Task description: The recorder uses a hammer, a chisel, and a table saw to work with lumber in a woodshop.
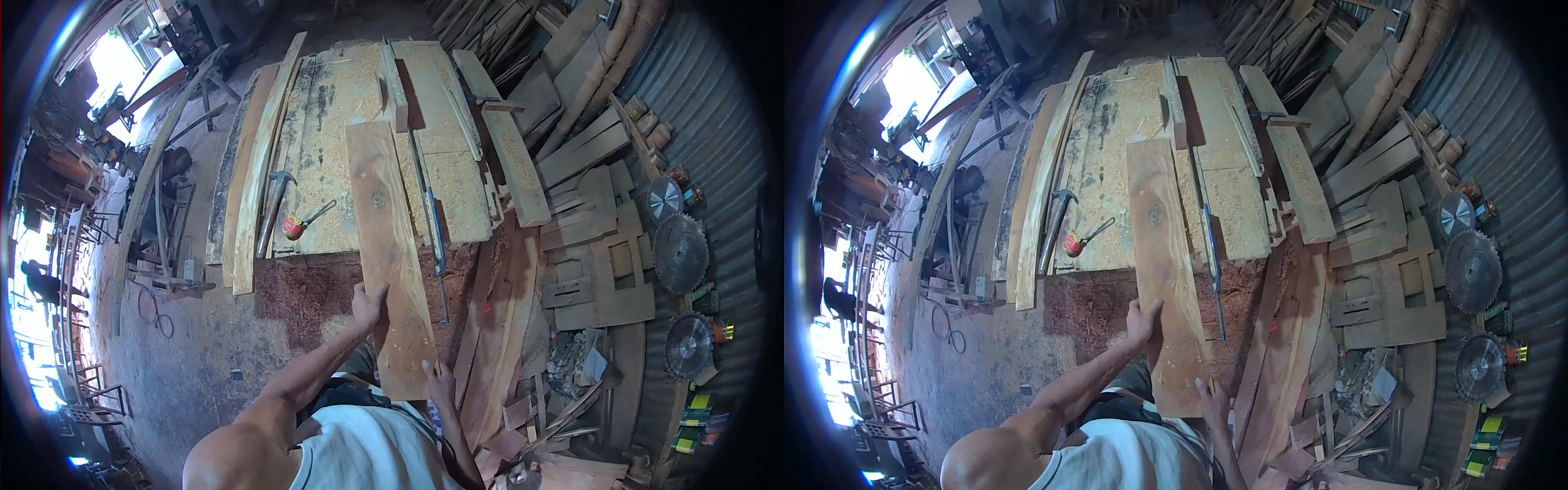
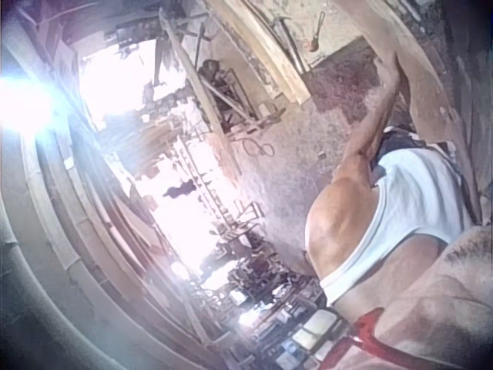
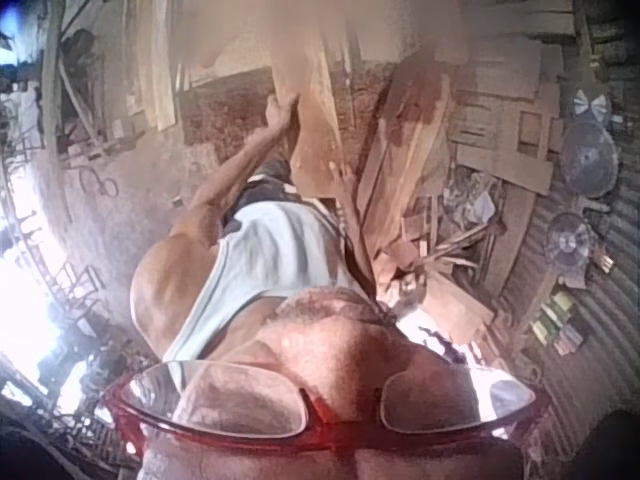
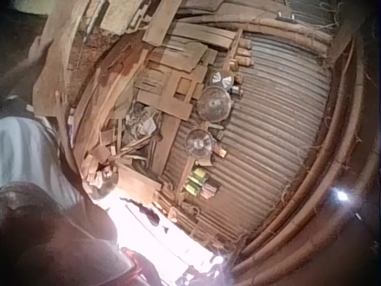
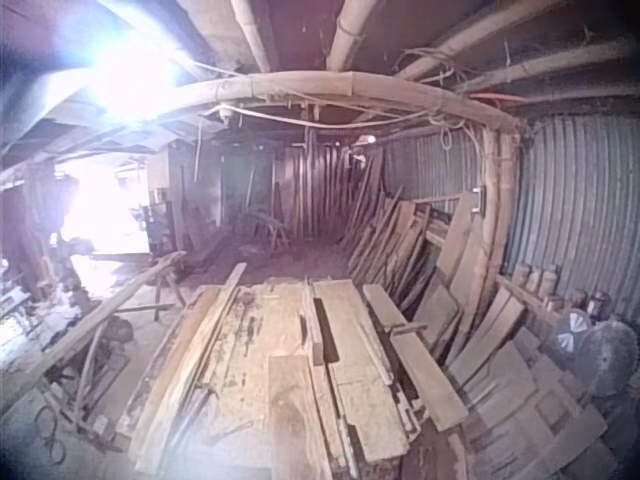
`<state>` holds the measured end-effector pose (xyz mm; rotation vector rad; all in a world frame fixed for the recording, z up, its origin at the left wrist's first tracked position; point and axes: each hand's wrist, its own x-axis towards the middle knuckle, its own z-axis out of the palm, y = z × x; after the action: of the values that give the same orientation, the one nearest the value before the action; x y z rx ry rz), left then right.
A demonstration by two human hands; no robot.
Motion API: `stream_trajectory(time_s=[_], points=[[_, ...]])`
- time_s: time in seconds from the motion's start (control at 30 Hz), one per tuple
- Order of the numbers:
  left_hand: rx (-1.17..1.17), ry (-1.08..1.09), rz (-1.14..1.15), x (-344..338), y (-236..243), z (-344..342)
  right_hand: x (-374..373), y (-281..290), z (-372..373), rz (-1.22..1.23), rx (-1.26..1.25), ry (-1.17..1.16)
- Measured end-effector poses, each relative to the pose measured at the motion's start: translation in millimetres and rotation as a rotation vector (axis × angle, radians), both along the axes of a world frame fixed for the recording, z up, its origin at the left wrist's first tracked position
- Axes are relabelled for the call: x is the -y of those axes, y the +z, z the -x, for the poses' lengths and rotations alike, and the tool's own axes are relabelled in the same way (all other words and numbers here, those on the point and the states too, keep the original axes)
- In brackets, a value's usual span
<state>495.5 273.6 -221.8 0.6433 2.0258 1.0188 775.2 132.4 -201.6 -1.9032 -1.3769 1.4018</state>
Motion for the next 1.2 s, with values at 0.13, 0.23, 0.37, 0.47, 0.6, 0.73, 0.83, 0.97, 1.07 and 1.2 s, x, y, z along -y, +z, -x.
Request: stream_trajectory(time_s=[0.13, 0.23, 0.37, 0.47, 0.6, 0.73, 0.83, 0.97, 1.07, 1.2], points=[[-0.139, -0.154, -0.182, -12.5, -5.7, 6.1, 0.9, -7.1, -5.6, 0.133, 0.024, 0.098], [-0.486, -0.237, -0.1, -27.9, -13.6, 7.6, 3.0, -19.3, -7.7, 0.168, 0.026, 0.039], [-0.539, -0.325, -0.048, -44.2, -25.6, 4.9, -6.2, -33.9, -10.4, 0.086, 0.037, -0.007], [-0.558, -0.337, -0.028, -55.2, -31.0, 4.8, -19.9, -34.8, -10.1, 0.096, 0.132, -0.005], [-0.553, -0.331, -0.013, -70.9, -28.9, 14.6, -38.1, -28.5, -0.8, 0.011, 0.052, 0.0], [-0.55, -0.367, 0.018, -85.4, -23.4, 25.5, -52.0, -28.3, 9.9, 0.043, 0.073, 0.022], [-0.545, -0.377, 0.05, -91.7, -23.2, 29.1, -57.5, -33.9, 14.2, 0.012, 0.073, 0.021], [-0.566, -0.369, 0.019, -95.9, -27.7, 30.6, -62.0, -42.6, 16.0, 0.04, 0.09, 0.01], [-0.579, -0.371, 0.006, -99.0, -30.5, 31.7, -65.2, -46.7, 15.5, 0.063, 0.072, 0.003], [-0.578, -0.37, -0.002, -101.4, -28.1, 32.4, -67.5, -48.1, 14.7, 0.042, 0.073, 0.012]])
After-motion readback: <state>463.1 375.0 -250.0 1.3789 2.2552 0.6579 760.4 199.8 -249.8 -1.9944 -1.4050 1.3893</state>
